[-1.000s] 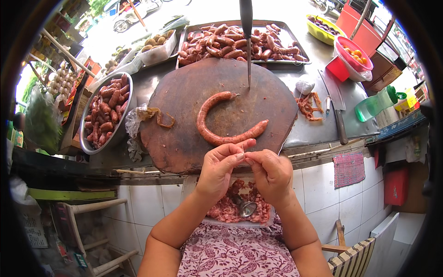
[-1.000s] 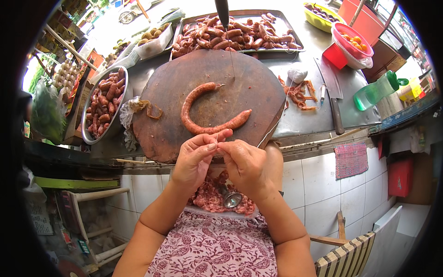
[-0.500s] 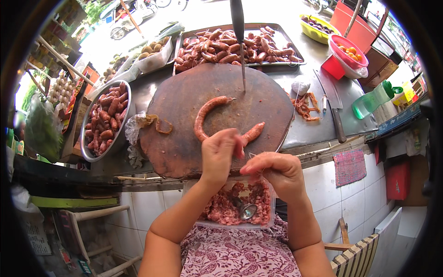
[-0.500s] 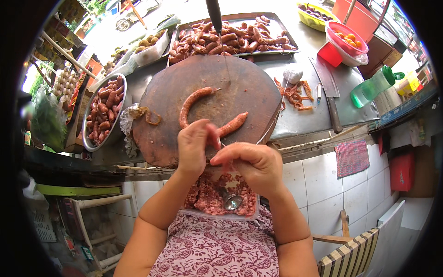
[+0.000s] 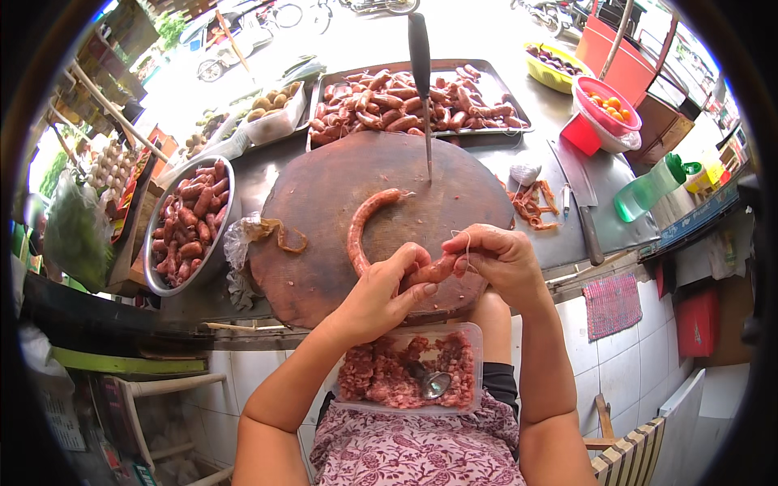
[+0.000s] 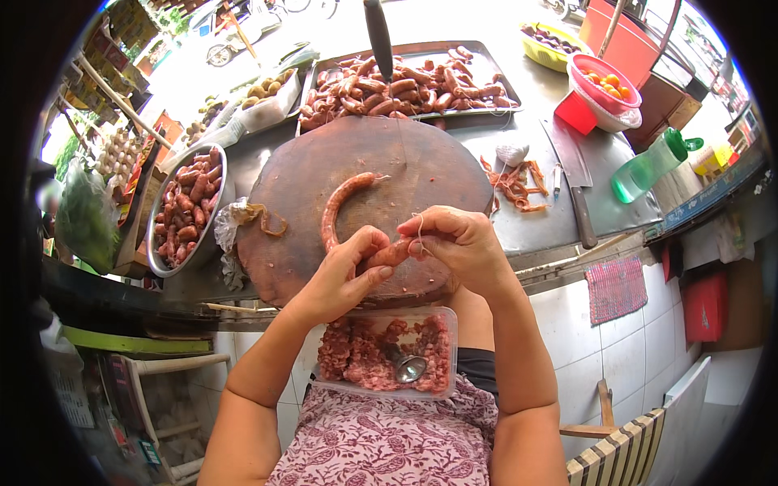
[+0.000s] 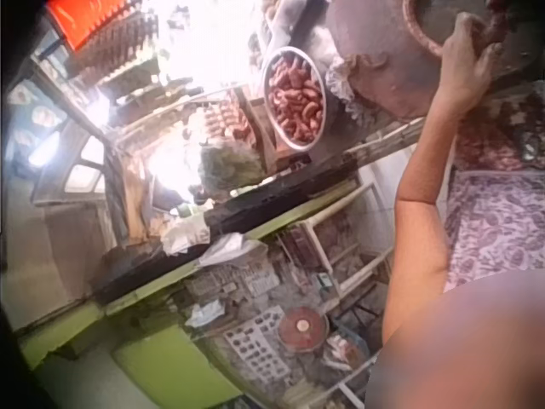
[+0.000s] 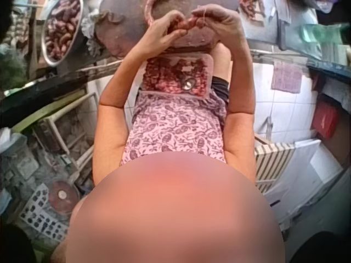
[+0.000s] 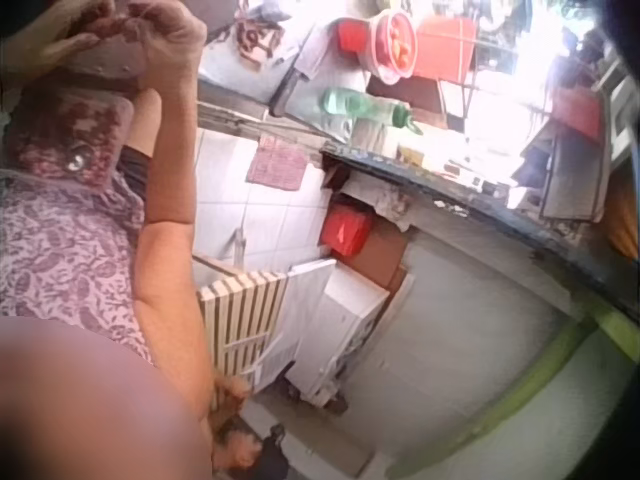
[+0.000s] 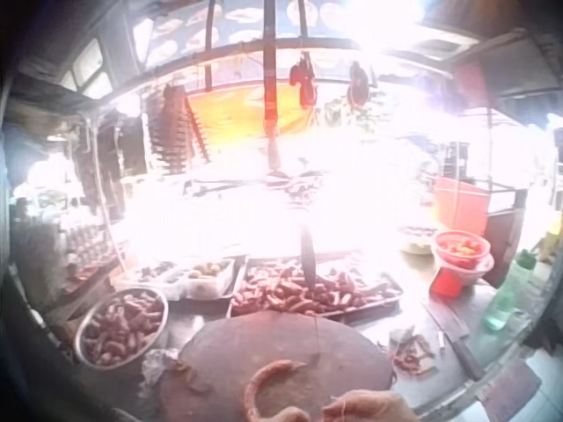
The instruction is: The person fills sausage casings with ground meat using a metal funnel, ties off sections with string, and places the finished links on a tray. The person also handles a plastic bag and adjusts the casing during stuffing.
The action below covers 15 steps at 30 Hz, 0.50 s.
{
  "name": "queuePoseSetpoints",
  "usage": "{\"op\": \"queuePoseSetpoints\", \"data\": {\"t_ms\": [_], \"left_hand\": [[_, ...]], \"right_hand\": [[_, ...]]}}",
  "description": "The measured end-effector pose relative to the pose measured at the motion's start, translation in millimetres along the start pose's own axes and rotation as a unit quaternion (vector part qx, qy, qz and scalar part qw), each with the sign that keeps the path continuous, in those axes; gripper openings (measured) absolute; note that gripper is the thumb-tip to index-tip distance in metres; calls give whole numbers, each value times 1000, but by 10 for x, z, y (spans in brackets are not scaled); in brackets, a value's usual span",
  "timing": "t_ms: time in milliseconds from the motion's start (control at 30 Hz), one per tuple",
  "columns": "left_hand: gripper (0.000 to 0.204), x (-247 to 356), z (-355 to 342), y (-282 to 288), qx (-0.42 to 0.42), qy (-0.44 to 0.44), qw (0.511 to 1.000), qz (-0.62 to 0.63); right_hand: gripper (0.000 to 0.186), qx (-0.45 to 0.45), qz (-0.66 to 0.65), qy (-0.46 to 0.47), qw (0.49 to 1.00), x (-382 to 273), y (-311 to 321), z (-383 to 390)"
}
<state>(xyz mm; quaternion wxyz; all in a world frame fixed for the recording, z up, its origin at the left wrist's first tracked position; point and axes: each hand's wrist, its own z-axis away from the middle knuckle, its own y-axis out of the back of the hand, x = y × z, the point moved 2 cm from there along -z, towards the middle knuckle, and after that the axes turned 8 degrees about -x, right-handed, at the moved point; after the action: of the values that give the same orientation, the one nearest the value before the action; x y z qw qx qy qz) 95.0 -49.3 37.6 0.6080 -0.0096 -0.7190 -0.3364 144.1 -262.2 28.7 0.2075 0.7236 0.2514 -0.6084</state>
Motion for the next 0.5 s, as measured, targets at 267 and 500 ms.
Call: {"op": "queuePoseSetpoints", "data": {"t_ms": [267, 500], "left_hand": [[47, 172, -102, -124, 47, 12, 960, 275], [34, 9, -20, 58, -25, 25, 915, 403]], "right_hand": [[10, 7, 333, 124, 935, -298, -511, -121], [11, -12, 361, 111, 926, -504, -502, -76]]}}
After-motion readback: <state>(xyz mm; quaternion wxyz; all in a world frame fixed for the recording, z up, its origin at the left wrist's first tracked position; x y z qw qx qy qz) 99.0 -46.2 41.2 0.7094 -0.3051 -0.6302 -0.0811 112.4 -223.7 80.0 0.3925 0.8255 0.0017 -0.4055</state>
